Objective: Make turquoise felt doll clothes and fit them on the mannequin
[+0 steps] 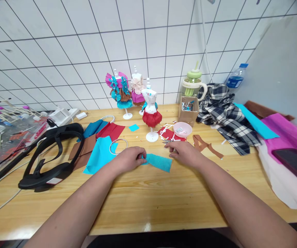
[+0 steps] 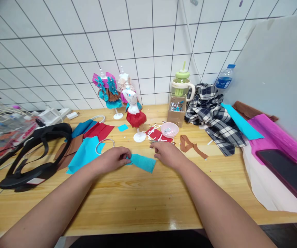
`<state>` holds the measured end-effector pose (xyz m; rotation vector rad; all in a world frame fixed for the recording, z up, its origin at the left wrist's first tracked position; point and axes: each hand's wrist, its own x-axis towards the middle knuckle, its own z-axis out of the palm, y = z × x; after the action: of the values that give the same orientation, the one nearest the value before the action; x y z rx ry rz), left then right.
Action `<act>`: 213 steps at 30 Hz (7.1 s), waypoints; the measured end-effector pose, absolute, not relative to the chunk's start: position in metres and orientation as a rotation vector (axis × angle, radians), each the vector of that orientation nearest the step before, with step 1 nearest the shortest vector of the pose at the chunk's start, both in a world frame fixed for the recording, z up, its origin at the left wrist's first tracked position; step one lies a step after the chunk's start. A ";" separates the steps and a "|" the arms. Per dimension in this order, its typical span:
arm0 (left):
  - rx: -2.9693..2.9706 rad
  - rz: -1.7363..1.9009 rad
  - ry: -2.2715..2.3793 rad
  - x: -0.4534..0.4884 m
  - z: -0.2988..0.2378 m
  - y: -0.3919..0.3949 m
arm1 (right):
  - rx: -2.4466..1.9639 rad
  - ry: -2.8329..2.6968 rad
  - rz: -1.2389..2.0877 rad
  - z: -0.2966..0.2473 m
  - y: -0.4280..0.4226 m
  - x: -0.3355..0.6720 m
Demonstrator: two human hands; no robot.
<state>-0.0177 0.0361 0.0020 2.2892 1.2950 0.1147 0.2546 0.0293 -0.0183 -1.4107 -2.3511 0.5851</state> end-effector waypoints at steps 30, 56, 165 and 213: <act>2.182 -0.209 1.978 -0.080 0.027 0.057 | -1.227 -2.481 0.425 -0.003 0.012 0.241; 2.219 0.575 1.119 0.024 0.014 -0.009 | -1.090 -1.735 0.888 -0.002 -0.006 0.205; 2.445 0.308 1.289 -0.015 -0.011 0.046 | -1.921 -2.339 0.589 -0.004 0.000 0.169; 2.357 0.224 1.299 -0.010 -0.008 0.041 | -1.756 -2.142 0.822 -0.013 0.012 0.188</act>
<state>-0.0104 0.0407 -0.0083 2.3566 1.2988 0.2241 0.1879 0.0124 -0.0132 -1.7560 -2.1423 0.8221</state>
